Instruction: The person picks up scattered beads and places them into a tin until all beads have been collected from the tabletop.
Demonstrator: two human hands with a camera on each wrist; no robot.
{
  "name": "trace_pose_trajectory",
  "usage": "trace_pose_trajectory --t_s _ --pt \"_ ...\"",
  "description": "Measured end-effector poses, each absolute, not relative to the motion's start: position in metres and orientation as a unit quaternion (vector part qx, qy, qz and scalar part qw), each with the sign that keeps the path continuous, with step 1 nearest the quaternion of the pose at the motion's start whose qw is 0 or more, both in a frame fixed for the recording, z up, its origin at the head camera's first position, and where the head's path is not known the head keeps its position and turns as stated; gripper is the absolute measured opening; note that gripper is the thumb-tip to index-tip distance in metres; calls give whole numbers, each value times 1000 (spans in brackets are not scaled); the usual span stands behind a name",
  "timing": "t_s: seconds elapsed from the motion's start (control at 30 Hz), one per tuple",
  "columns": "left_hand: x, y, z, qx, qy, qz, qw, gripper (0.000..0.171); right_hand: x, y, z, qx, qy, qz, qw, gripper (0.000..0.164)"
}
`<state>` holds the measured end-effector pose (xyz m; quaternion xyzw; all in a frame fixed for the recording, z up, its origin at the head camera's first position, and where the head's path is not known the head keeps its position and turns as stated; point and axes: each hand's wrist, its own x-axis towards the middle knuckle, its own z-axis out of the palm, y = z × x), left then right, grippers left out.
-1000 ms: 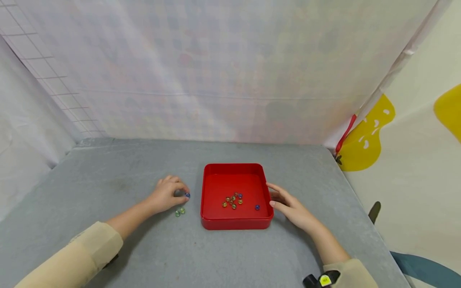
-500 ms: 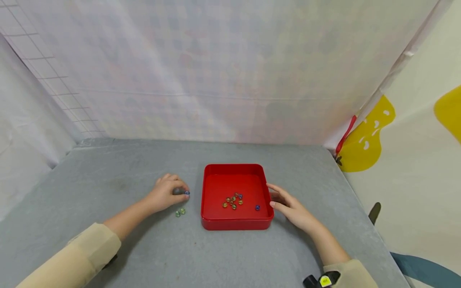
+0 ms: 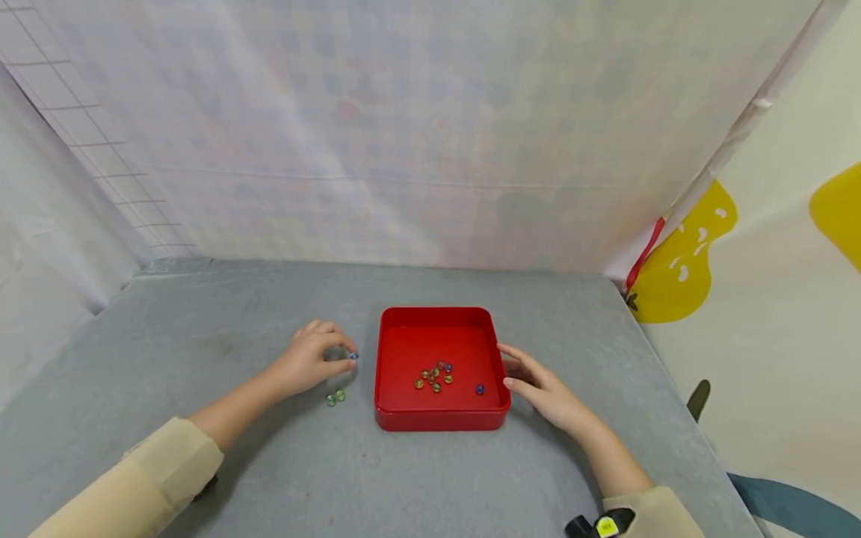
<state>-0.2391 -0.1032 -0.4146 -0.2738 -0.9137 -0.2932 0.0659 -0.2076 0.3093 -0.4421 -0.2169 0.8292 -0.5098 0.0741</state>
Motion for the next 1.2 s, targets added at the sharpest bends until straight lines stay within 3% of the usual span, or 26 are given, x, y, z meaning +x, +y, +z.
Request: trace_pose_trajectory --t_s 0.3,1.2 --pt "-239 -97 -409 -279 -907 -307 77 16 -207 310 -441 -221 830 -507 71 52" --pt "-237 -63 -396 -257 -888 -379 46 9 -207 311 -443 -220 828 -511 72 52"
